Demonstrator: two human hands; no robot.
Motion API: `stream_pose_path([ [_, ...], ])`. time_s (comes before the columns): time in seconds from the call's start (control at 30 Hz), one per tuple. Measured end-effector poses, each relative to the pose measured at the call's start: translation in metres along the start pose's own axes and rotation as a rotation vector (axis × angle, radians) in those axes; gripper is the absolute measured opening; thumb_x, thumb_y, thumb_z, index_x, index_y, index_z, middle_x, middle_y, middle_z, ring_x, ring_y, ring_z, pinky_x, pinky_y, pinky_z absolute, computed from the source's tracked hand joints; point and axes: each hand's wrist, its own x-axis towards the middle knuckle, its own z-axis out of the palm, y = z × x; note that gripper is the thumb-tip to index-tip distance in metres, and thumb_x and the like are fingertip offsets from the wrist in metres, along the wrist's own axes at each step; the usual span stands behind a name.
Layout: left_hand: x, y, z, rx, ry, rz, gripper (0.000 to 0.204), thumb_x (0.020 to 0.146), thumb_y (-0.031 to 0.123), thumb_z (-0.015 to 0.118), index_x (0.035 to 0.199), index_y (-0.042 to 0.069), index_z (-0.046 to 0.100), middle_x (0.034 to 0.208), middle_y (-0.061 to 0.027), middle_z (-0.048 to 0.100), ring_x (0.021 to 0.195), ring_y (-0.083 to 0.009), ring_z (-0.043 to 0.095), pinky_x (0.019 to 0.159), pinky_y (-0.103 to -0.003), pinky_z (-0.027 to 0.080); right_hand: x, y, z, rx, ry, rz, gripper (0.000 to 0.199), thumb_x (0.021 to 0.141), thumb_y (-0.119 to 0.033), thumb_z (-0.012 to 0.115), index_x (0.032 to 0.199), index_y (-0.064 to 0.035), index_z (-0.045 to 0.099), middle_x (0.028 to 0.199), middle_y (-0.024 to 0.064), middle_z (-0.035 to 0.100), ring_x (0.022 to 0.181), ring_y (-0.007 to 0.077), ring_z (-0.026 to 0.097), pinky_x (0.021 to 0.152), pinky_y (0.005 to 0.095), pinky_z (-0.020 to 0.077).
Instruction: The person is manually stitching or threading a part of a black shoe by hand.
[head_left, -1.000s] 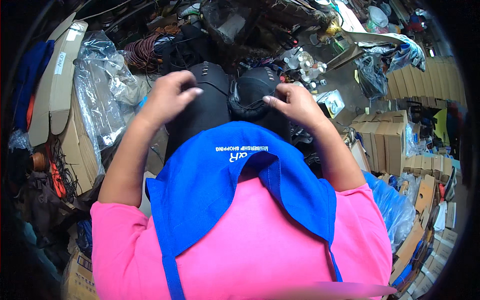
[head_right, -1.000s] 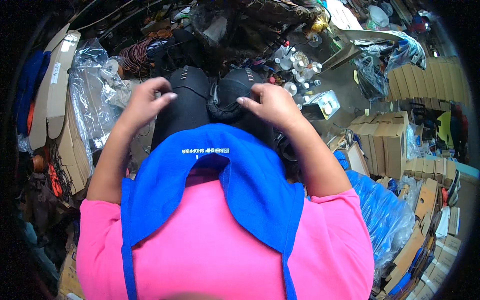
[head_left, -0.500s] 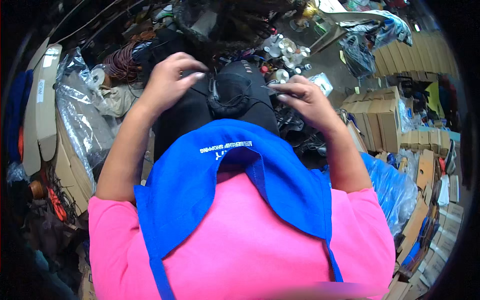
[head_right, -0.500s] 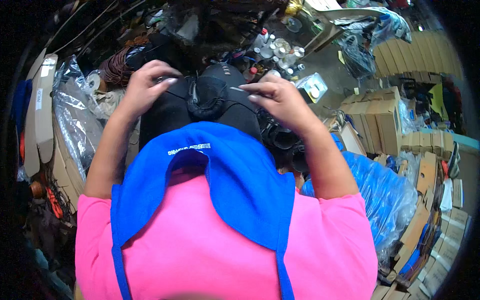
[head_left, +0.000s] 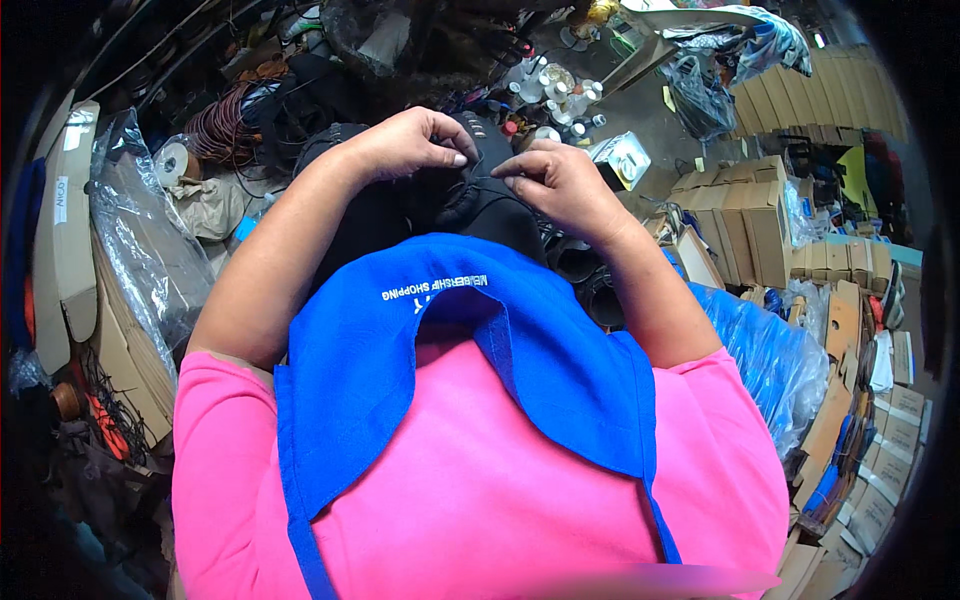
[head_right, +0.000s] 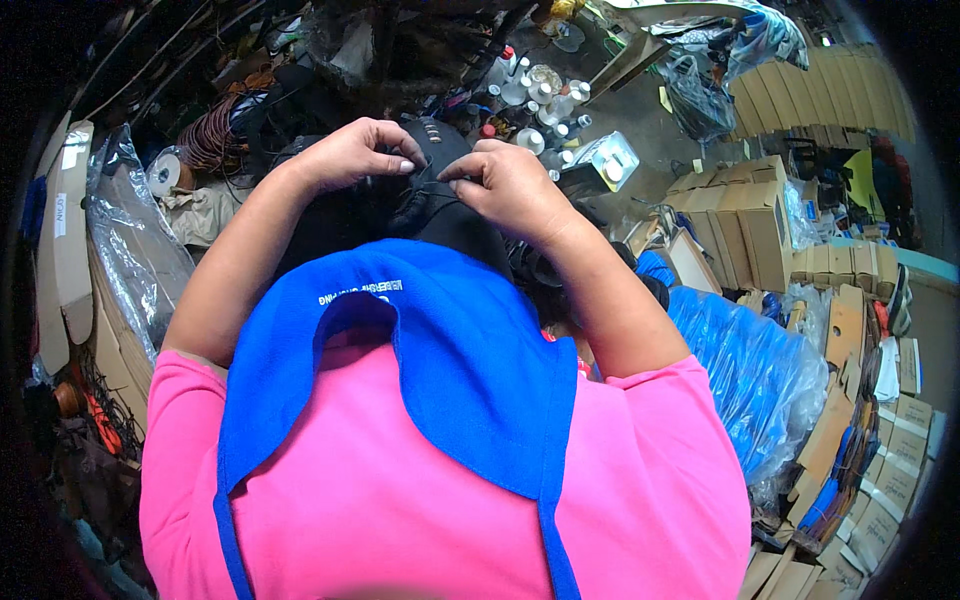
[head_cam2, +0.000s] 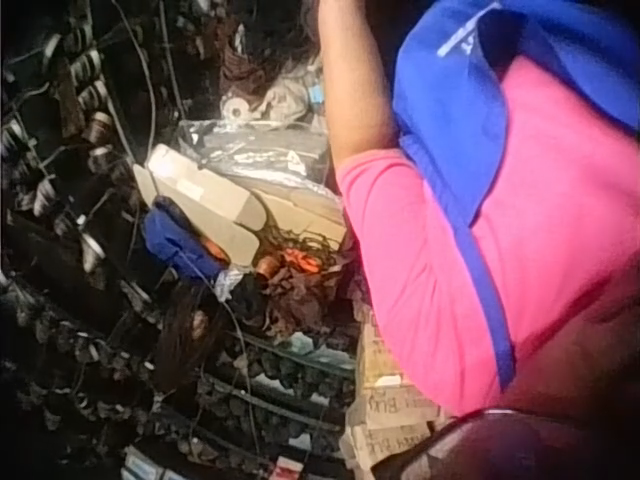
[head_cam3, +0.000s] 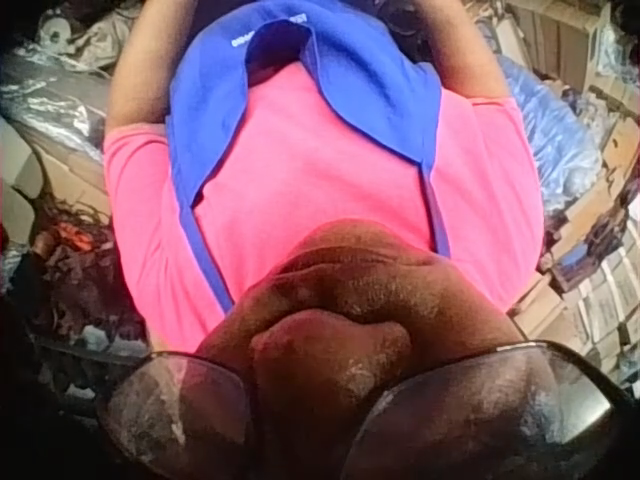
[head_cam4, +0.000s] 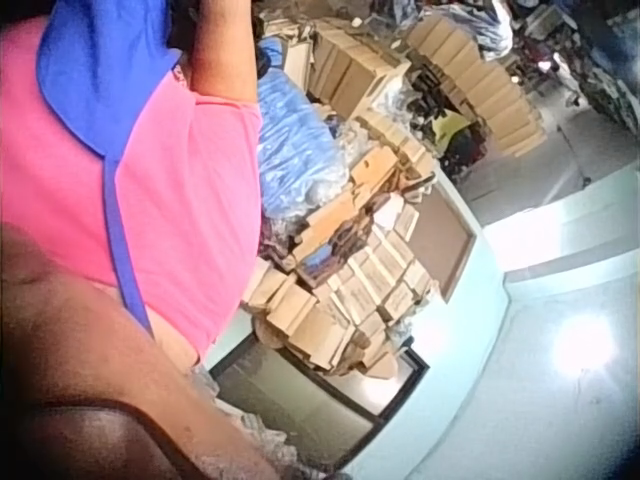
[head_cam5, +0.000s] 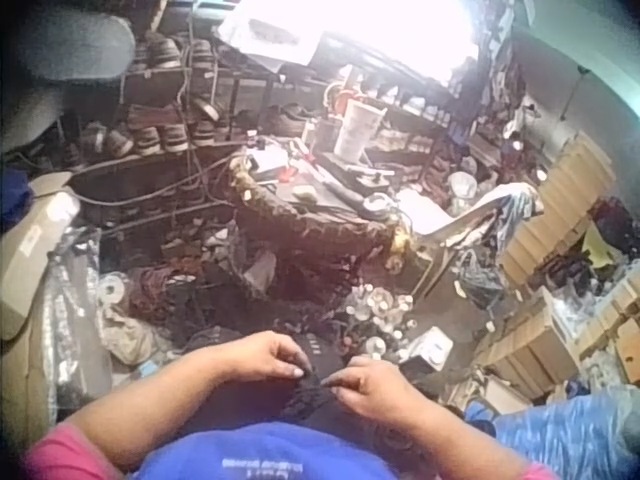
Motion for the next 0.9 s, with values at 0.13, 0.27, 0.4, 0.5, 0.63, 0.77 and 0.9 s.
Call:
stream_pose_path([
  [0.13, -0.003, 0.004, -0.004, -0.041, -0.068, 0.065, 0.021, 0.081, 0.010, 0.063, 0.101, 0.003, 0.067, 0.093, -0.0059, 0.068, 0.090, -0.0127, 0.060, 0.085, -0.029, 0.045, 0.003, -0.011, 0.001, -0.179, 0.002, -0.047, 0.018, 0.076, -0.007, 0.062, 0.092, -0.0068, 0.070, 0.077, 0.0112, 0.060, 0.068, 0.0245, 0.060, 0.062, 0.0321, 0.0482],
  [0.27, -0.003, 0.008, -0.004, -0.029, -0.091, 0.031, 0.022, 0.079, 0.010, 0.066, 0.100, 0.003, 0.067, 0.095, -0.0051, 0.062, 0.093, -0.0140, 0.057, 0.086, -0.029, 0.044, -0.002, -0.004, 0.015, -0.105, 0.079, -0.057, 0.017, 0.072, -0.011, 0.064, 0.088, -0.0102, 0.070, 0.076, 0.0116, 0.062, 0.071, 0.0297, 0.062, 0.068, 0.0371, 0.0506],
  [0.4, -0.001, 0.012, -0.003, -0.001, -0.082, 0.037, 0.023, 0.078, 0.010, 0.067, 0.100, 0.005, 0.068, 0.094, -0.0056, 0.061, 0.093, -0.0151, 0.056, 0.086, -0.029, 0.044, 0.006, 0.000, 0.008, -0.165, 0.003, -0.108, 0.018, 0.073, -0.010, 0.065, 0.090, -0.0108, 0.070, 0.080, 0.0110, 0.062, 0.075, 0.0266, 0.062, 0.069, 0.0348, 0.0500],
  [0.5, -0.003, 0.013, -0.004, 0.124, -0.078, 0.086, 0.025, 0.076, 0.009, 0.068, 0.101, 0.007, 0.069, 0.094, -0.0062, 0.060, 0.092, -0.0172, 0.056, 0.086, -0.030, 0.044, 0.015, 0.011, -0.001, 0.068, -0.143, 0.016, 0.018, 0.079, -0.009, 0.064, 0.097, -0.0100, 0.070, 0.085, 0.0068, 0.063, 0.082, 0.0166, 0.060, 0.069, 0.0290, 0.0470],
  [0.63, 0.003, 0.009, 0.001, 0.235, -0.054, 0.154, 0.028, 0.073, 0.008, 0.071, 0.101, 0.010, 0.069, 0.095, -0.0084, 0.064, 0.092, -0.0191, 0.059, 0.085, -0.031, 0.046, 0.016, 0.039, 0.000, 0.510, -0.324, 0.174, 0.019, 0.083, -0.012, 0.064, 0.100, -0.0057, 0.068, 0.095, 0.0028, 0.061, 0.090, 0.0124, 0.056, 0.082, 0.0267, 0.0434],
  [0.77, 0.003, 0.005, 0.001, 0.213, -0.056, 0.104, 0.028, 0.071, 0.009, 0.072, 0.099, 0.009, 0.069, 0.095, -0.0096, 0.064, 0.093, -0.0206, 0.060, 0.084, -0.032, 0.046, 0.018, 0.041, 0.007, 0.568, -0.321, 0.221, 0.020, 0.081, -0.014, 0.066, 0.099, -0.0041, 0.068, 0.094, 0.0018, 0.061, 0.089, 0.0104, 0.056, 0.083, 0.0255, 0.0429],
  [0.9, -0.002, 0.012, 0.005, 0.397, 0.092, 0.152, 0.032, 0.069, 0.008, 0.072, 0.101, 0.007, 0.066, 0.097, -0.0130, 0.063, 0.092, -0.0260, 0.060, 0.083, -0.033, 0.047, 0.013, 0.026, 0.029, 0.441, -0.126, 0.096, 0.015, 0.079, -0.012, 0.069, 0.091, -0.0028, 0.065, 0.089, 0.0009, 0.059, 0.080, 0.0078, 0.055, 0.072, 0.0222, 0.0442],
])
